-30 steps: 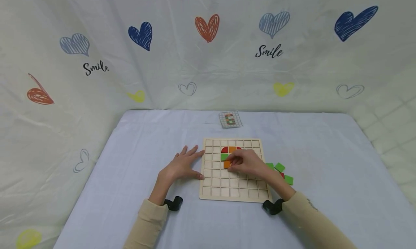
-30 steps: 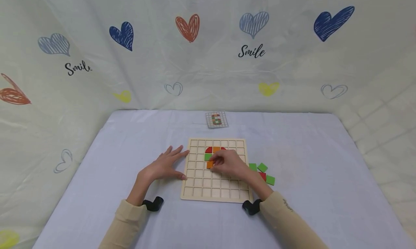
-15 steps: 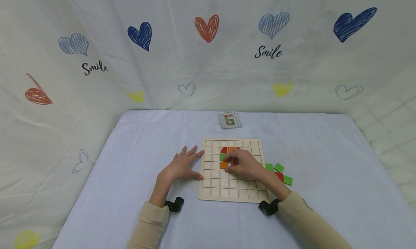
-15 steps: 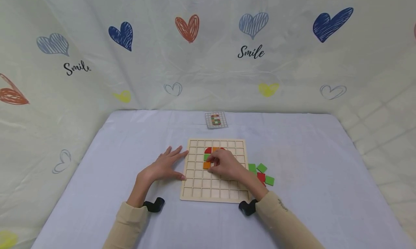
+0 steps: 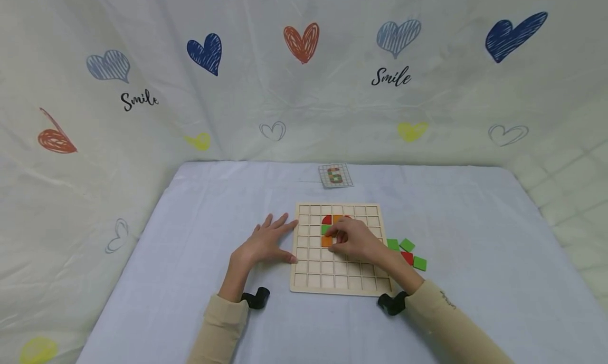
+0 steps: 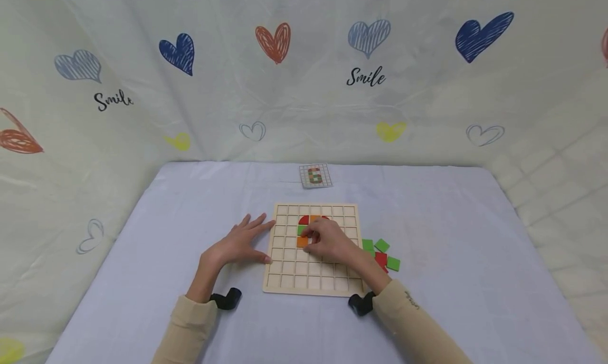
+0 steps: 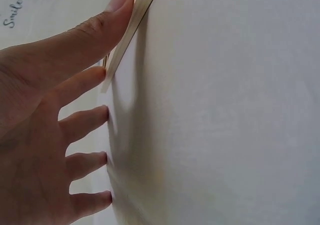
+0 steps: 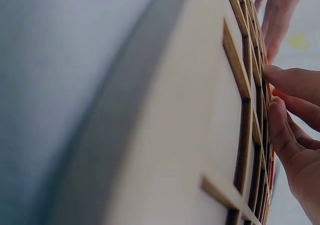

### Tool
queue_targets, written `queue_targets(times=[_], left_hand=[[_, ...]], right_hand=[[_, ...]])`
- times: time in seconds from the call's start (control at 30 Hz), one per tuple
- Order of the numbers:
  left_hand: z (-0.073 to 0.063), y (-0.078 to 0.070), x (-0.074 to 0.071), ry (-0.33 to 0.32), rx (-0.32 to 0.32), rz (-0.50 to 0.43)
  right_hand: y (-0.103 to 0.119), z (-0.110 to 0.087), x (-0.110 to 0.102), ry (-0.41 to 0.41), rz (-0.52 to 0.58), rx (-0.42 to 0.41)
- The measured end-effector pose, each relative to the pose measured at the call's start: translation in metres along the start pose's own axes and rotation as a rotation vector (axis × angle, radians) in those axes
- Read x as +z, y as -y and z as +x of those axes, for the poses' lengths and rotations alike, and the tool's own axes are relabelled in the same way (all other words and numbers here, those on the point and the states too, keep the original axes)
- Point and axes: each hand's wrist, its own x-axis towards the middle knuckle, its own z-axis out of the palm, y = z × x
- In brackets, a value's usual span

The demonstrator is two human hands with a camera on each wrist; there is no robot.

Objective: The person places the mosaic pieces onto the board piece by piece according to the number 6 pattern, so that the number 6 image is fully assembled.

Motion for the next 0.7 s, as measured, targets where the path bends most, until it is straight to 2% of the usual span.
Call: queue_targets(times=[0.2,0.43,0.57,0.7], left_hand=[[-0.001,-0.002,0.000,-0.003,0.002,0.008],[-0.001,-0.003,0.001,-0.007,-0.002,0.013],[-0.002,-0.003,0.001,-0.009,0.003,0.013],[-0.002,-0.001,0.001,-0.008,0.002,0.014]], right_hand=[[-0.001,-0.004,-0.001,-0.018,0.024,0.000],[-0.004,-0.017,-0.011,-0.096,0.021,0.017],[-0.009,-0.025,-0.020,-0.130,0.007,0.054],[-0.013,-0.034,-0.027,-0.129,-0.007,0.106]])
